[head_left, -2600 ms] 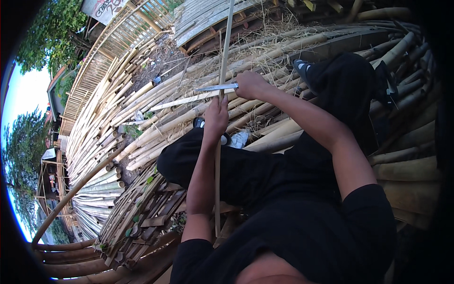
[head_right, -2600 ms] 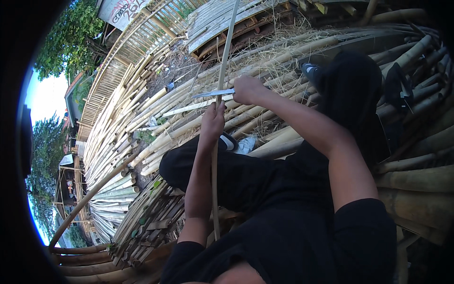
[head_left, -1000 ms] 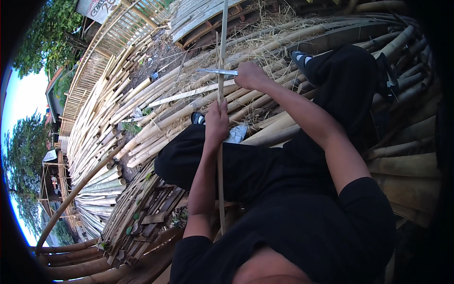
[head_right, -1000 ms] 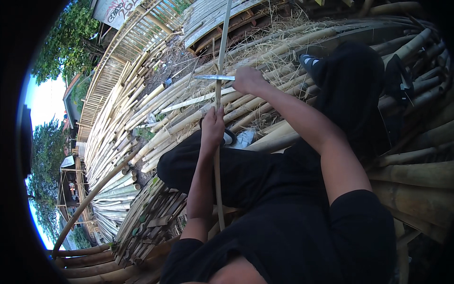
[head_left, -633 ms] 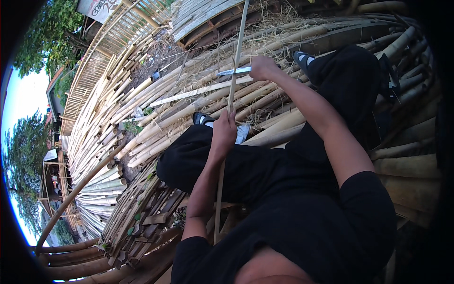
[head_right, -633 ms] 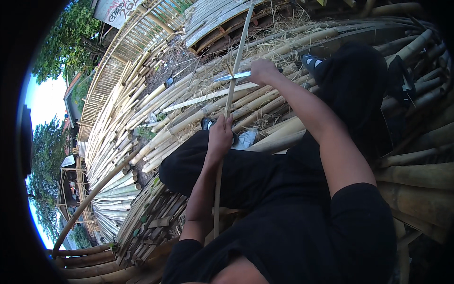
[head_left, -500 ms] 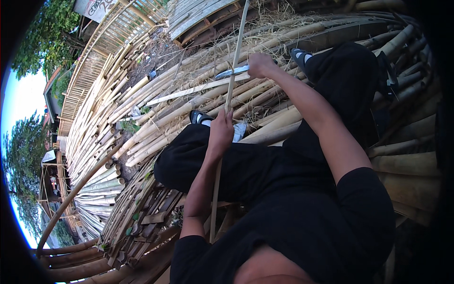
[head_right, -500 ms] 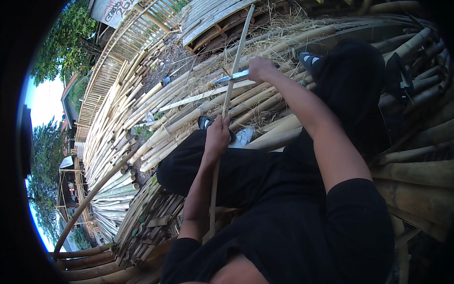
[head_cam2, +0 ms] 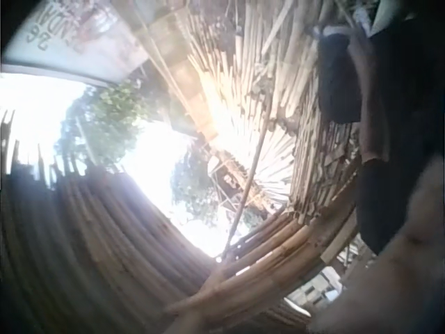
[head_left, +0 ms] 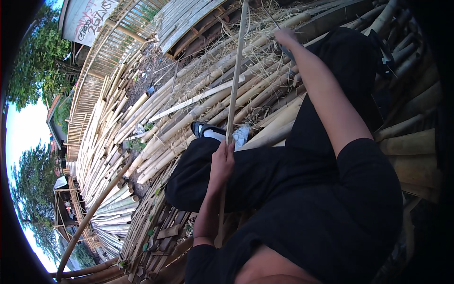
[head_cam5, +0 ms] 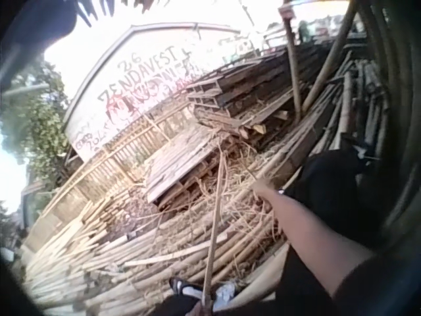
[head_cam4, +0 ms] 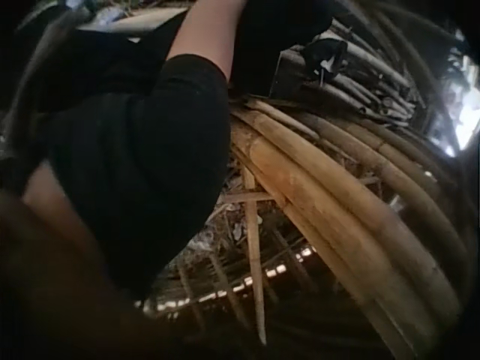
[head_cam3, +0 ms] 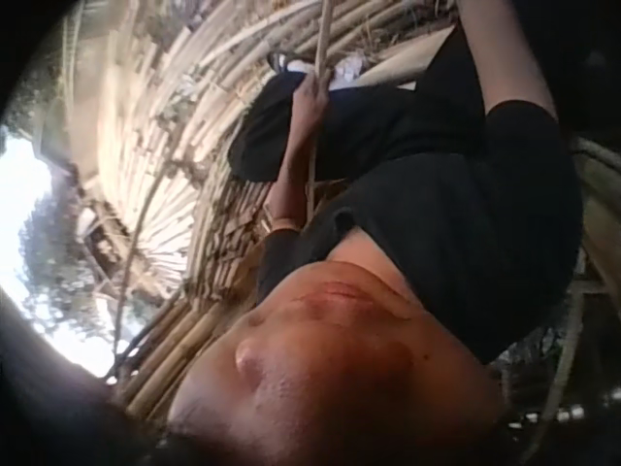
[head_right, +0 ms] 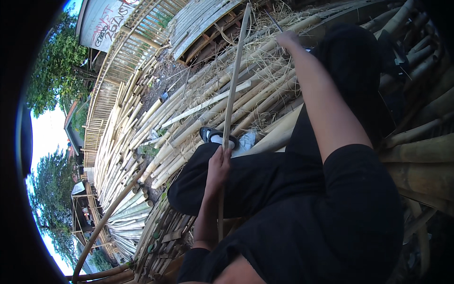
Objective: The person uses a knife to shave and smooth a thin strip of bamboo while sitting on a pile of bamboo stalks.
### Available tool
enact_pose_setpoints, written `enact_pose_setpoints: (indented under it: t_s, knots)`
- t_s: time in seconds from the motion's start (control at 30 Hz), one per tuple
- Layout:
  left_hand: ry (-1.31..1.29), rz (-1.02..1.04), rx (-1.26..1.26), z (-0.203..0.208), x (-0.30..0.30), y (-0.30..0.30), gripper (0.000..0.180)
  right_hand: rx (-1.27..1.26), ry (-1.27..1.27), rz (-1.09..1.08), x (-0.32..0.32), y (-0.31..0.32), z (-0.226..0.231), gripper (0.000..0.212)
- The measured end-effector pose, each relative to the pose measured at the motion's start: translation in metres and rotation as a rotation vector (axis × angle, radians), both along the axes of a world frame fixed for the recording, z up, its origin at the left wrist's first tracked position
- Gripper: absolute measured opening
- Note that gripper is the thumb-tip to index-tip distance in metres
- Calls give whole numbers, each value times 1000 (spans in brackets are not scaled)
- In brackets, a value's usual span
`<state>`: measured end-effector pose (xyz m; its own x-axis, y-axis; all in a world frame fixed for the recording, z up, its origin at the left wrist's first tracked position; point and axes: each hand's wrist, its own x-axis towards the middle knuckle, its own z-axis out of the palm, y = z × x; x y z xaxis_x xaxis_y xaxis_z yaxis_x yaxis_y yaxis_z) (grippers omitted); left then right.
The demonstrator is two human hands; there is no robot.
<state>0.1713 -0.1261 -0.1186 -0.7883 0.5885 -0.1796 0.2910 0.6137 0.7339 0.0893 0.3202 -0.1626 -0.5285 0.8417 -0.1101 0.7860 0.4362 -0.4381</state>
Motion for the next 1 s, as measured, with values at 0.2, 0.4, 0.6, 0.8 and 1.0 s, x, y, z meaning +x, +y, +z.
enact_pose_setpoints:
  t_s: [0.2,0.4,0.6,0.8,1.0]
  knots:
    - [-359,123,96,9,17,-33,23,-398,176,-163,22,51,-12,40]
    - [-504,120,204,2,11,-33,22,-434,291,-30,-6,-33,-27,40]
    - [-756,151,299,24,5,-26,22,-865,663,59,-23,-60,3,43]
    - [-829,64,316,43,-2,-16,23,-1098,807,244,-21,-111,62,37]
    - [-817,-21,386,46,-16,-3,28,-1053,920,191,-13,-118,94,32]
